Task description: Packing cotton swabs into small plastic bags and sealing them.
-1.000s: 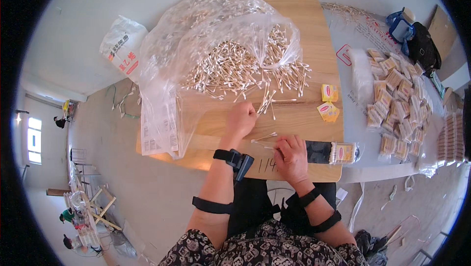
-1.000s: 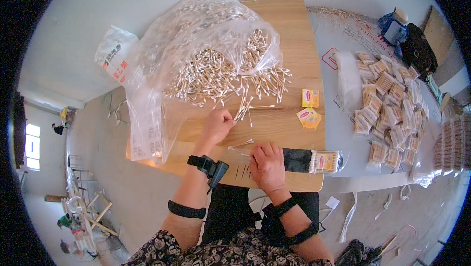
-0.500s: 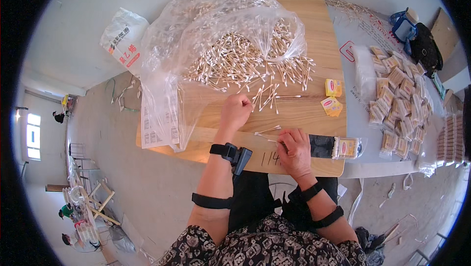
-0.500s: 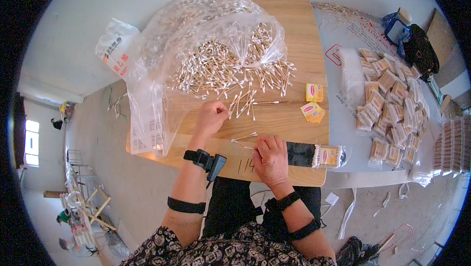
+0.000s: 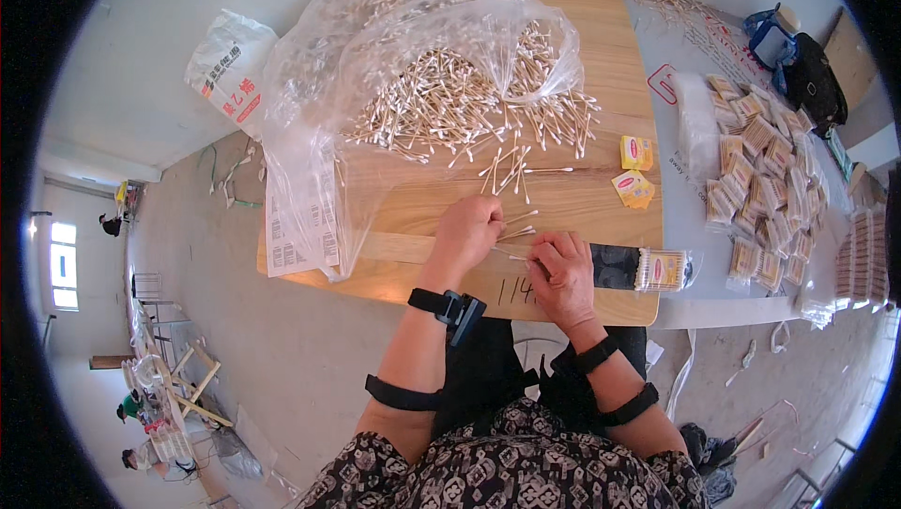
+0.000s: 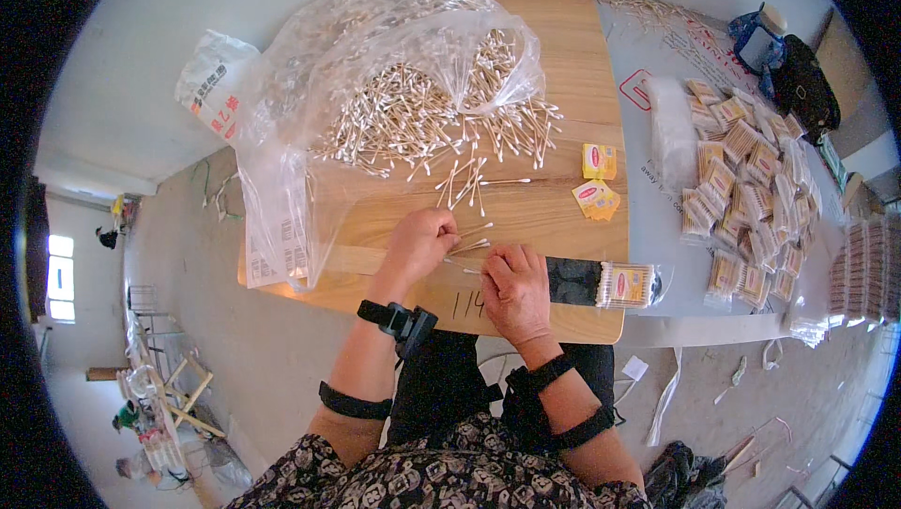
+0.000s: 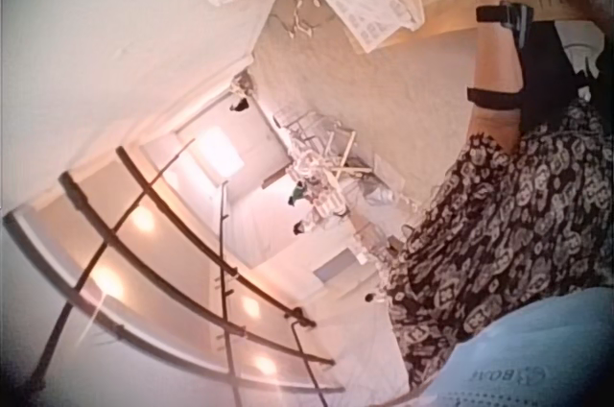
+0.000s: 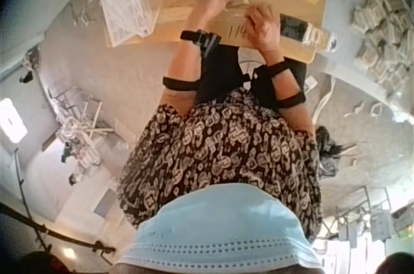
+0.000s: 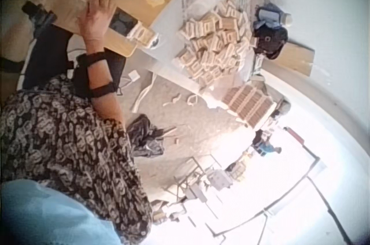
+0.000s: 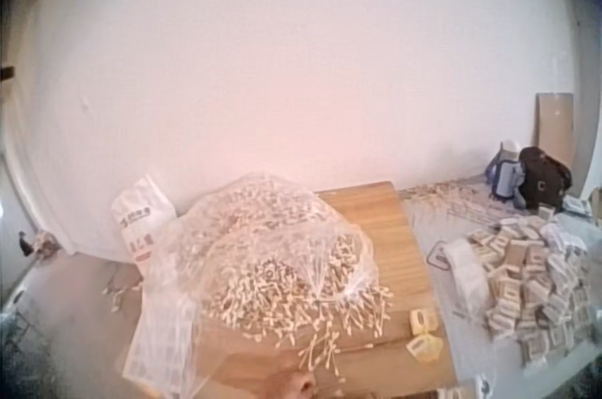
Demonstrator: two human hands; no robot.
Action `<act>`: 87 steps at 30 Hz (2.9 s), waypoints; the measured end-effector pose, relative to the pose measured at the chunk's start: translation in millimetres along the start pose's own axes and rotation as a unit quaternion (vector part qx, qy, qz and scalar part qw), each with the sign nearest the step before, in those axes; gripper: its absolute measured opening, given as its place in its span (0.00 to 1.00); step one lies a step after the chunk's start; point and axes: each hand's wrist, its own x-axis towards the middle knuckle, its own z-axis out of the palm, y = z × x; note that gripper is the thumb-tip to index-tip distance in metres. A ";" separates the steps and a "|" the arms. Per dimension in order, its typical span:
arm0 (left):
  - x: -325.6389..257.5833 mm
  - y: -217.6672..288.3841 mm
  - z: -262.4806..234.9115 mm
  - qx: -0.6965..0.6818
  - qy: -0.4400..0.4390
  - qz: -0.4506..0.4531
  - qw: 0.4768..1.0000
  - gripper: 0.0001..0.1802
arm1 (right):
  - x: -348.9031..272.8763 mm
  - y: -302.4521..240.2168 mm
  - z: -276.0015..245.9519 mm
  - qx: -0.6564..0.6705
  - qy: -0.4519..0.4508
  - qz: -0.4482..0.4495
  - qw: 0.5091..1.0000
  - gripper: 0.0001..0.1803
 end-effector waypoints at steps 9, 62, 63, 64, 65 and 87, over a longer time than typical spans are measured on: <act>2.6 3.6 -2.2 0.033 -0.016 0.013 0.999 0.07 | -0.9 0.3 0.6 0.002 -0.001 0.002 1.000 0.06; 14.4 15.7 24.9 0.044 0.138 -0.051 0.988 0.07 | -1.9 0.6 0.2 -0.003 -0.015 0.029 0.999 0.21; 10.3 14.8 23.2 0.037 0.129 -0.044 0.990 0.06 | -1.8 0.0 0.3 -0.003 -0.014 0.029 0.999 0.21; 6.9 14.4 21.4 0.030 0.120 -0.036 0.992 0.06 | -1.9 -0.4 0.7 -0.003 -0.014 0.029 0.999 0.20; 4.2 14.4 20.0 0.030 0.120 -0.037 0.992 0.06 | -1.9 -0.6 1.0 -0.003 -0.015 0.029 0.999 0.20; 2.2 22.6 16.9 0.031 0.092 -0.029 0.995 0.07 | -0.8 -0.5 0.1 -0.002 -0.016 0.032 0.999 0.20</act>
